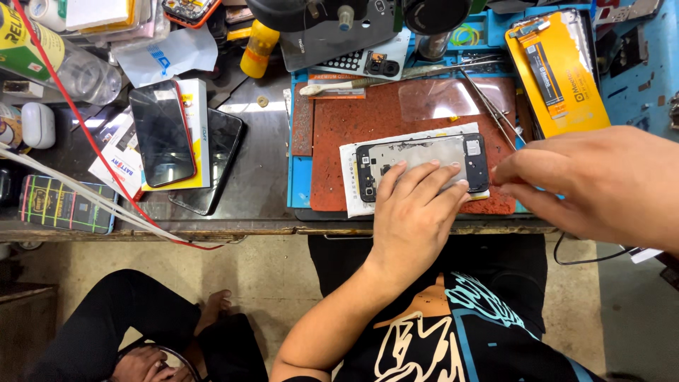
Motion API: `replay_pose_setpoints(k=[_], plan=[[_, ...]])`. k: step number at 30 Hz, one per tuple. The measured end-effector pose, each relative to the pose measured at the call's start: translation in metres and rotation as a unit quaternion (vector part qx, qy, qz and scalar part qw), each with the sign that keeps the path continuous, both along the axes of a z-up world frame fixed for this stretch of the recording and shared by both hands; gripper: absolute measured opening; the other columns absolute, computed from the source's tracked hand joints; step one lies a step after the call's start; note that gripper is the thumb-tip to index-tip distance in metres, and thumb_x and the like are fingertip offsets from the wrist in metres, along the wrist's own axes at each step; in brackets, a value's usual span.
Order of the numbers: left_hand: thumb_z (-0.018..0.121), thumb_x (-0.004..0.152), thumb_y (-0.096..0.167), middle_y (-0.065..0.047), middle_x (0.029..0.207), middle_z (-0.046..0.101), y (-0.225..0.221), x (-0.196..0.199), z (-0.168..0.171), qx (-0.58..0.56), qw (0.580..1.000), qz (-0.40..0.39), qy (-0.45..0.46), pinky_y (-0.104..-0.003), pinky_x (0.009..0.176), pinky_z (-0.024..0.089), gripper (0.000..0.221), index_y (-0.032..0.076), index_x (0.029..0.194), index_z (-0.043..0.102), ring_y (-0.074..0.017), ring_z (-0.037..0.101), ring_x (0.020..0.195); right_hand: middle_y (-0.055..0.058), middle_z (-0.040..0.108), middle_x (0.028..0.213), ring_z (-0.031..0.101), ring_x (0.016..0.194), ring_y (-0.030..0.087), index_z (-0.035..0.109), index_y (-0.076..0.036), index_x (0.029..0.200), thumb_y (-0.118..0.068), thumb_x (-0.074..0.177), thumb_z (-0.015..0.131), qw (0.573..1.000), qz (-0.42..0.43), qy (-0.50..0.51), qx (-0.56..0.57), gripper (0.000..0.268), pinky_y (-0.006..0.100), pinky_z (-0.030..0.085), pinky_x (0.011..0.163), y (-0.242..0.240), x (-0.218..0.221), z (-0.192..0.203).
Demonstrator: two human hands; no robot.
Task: The person uses a screwdriver to remove screws from the internal frame of a mobile phone, uses a pry tool to separate components, and then wipes the internal surface.
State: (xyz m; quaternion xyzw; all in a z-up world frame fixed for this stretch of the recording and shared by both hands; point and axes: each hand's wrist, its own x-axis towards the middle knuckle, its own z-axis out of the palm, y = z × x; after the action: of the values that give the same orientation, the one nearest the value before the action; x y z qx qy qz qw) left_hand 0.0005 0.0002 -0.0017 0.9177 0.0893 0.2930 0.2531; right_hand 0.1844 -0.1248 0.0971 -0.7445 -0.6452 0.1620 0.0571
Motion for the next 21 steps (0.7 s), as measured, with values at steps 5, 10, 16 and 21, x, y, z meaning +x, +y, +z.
replay_pose_setpoints(k=[5,10,16,21], plan=[[0.071,0.098,0.021,-0.001,0.131,0.069,0.000,-0.002,0.000,0.009,1.000,-0.002,0.005,-0.046,0.120,0.035,0.018,0.012,0.114,0.075,-0.0216,0.060,0.129,0.003,0.074,0.086,0.074,0.080,0.022,0.066,-0.015,0.112,-0.033,0.078,0.071,0.999,-0.013,0.007,0.030,0.039,0.038,0.058,0.063,0.001,-0.001,0.004],[0.071,0.098,0.020,-0.003,0.132,0.068,0.000,-0.003,-0.002,0.011,1.000,-0.011,0.005,-0.048,0.121,0.034,0.021,0.011,0.117,0.074,-0.0232,0.059,0.130,-0.002,0.075,0.092,0.074,0.083,0.017,0.064,-0.019,0.118,-0.043,0.086,0.068,0.995,-0.039,-0.091,-0.032,0.040,0.032,0.059,0.067,0.001,-0.006,0.001],[0.071,0.099,0.020,-0.004,0.133,0.067,0.001,-0.004,-0.003,0.015,1.000,-0.016,0.001,-0.048,0.121,0.034,0.020,0.011,0.117,0.074,-0.0237,0.059,0.131,0.000,0.075,0.081,0.074,0.076,0.022,0.068,-0.020,0.111,-0.038,0.085,0.076,0.995,-0.072,-0.059,-0.023,0.033,0.038,0.058,0.063,-0.005,-0.008,-0.008],[0.070,0.100,0.019,-0.005,0.135,0.067,0.002,-0.004,-0.003,0.016,1.000,-0.020,-0.001,-0.048,0.122,0.034,0.022,0.010,0.119,0.073,-0.0237,0.059,0.131,0.001,0.077,0.089,0.076,0.082,0.020,0.067,-0.015,0.110,-0.021,0.078,0.072,0.998,-0.025,0.030,0.045,0.032,0.035,0.059,0.066,-0.012,0.001,-0.013]])
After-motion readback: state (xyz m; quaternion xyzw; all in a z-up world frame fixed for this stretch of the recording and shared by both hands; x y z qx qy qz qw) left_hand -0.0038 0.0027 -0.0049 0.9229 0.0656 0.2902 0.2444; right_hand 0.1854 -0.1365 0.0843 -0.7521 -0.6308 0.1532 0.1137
